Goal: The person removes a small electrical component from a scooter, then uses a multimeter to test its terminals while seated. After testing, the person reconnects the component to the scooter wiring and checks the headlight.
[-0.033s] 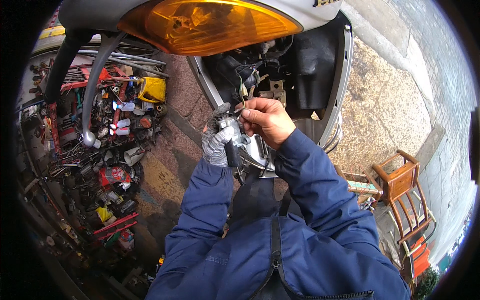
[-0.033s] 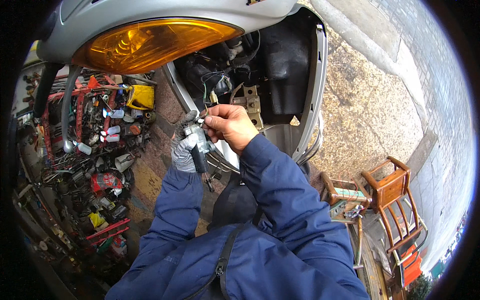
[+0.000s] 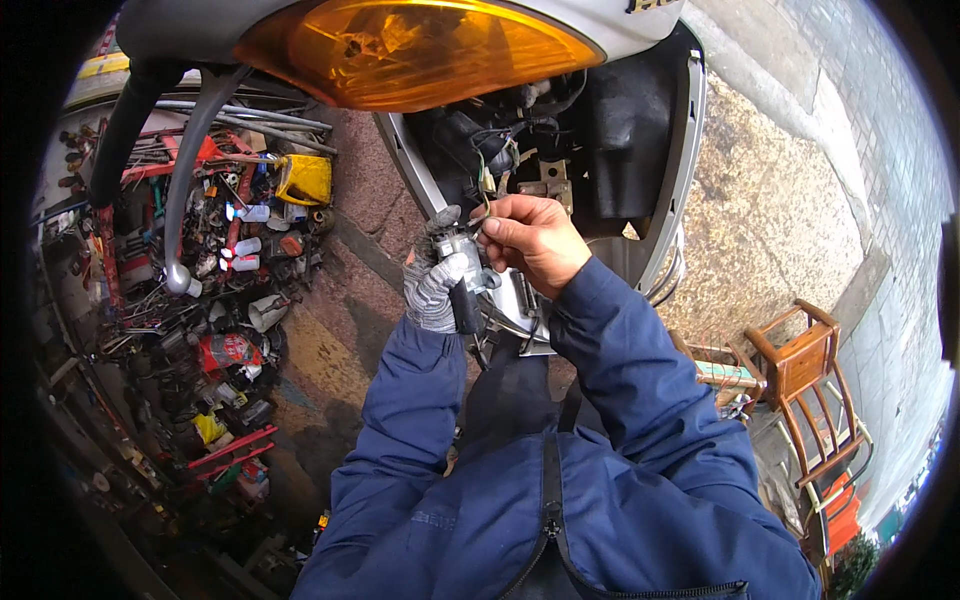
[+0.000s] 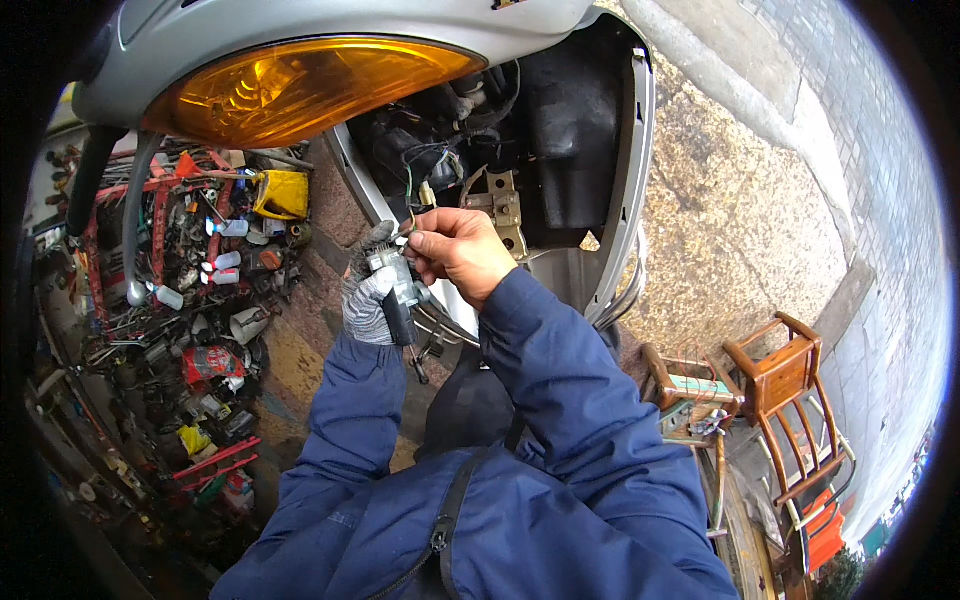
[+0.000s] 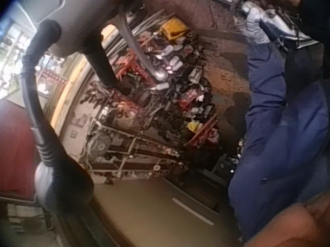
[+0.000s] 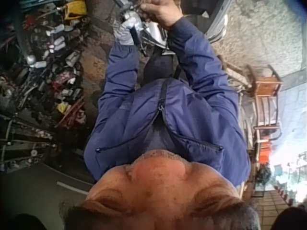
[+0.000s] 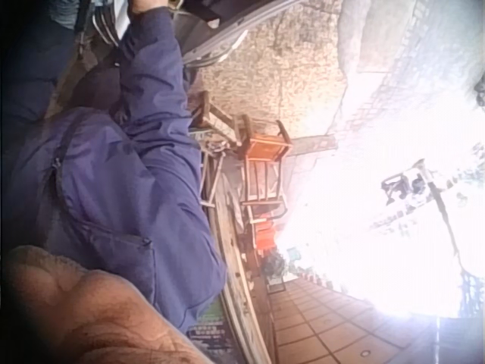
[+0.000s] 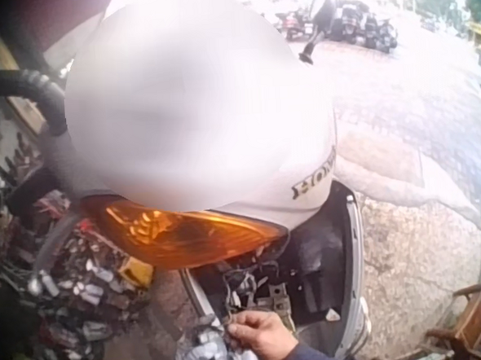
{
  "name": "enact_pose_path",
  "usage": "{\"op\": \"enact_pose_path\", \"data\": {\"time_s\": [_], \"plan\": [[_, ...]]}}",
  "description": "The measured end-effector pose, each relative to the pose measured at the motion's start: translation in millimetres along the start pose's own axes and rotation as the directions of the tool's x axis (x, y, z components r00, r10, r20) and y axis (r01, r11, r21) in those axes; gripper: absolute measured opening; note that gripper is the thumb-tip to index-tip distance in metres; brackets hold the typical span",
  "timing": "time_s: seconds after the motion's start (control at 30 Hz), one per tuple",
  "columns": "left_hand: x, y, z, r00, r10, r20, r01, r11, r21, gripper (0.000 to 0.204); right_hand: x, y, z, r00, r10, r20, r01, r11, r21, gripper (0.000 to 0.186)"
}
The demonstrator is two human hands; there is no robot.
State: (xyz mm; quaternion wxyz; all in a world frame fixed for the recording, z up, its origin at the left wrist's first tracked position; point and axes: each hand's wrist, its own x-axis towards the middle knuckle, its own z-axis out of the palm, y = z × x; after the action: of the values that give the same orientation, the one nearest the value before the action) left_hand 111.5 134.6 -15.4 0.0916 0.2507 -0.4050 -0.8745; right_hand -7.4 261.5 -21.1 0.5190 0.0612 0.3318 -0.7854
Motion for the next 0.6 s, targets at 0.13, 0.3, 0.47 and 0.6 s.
{"op": "enact_pose_path", "data": {"time_s": [0.13, 0.3, 0.47, 0.6], "plan": [[4.3, -2.4, -6.1, 1.000, 0.015, 0.019, -0.016, 0.999, 0.030, 0.058, 1.2, 0.0, 5.8, 0.998, -0.057, -0.033, 0.055, 0.996, -0.066, 0.010], [5.3, -5.6, -6.5, 1.000, 0.028, -0.003, -0.028, 0.999, 0.033, 0.060, 4.1, 4.6, 11.8, 0.988, -0.133, -0.077, 0.123, 0.985, -0.122, 0.003], [6.3, -4.6, -5.9, 1.000, 0.016, -0.015, -0.015, 0.998, 0.065, 0.060, 8.6, 12.1, 10.0, 0.975, -0.195, -0.105, 0.168, 0.960, -0.223, 0.008], [9.2, -6.5, -6.6, 0.998, 0.059, -0.008, -0.058, 0.996, 0.065, 0.059, 11.4, 18.5, 9.3, 0.951, -0.285, -0.116, 0.226, 0.903, -0.364, 0.010]]}}
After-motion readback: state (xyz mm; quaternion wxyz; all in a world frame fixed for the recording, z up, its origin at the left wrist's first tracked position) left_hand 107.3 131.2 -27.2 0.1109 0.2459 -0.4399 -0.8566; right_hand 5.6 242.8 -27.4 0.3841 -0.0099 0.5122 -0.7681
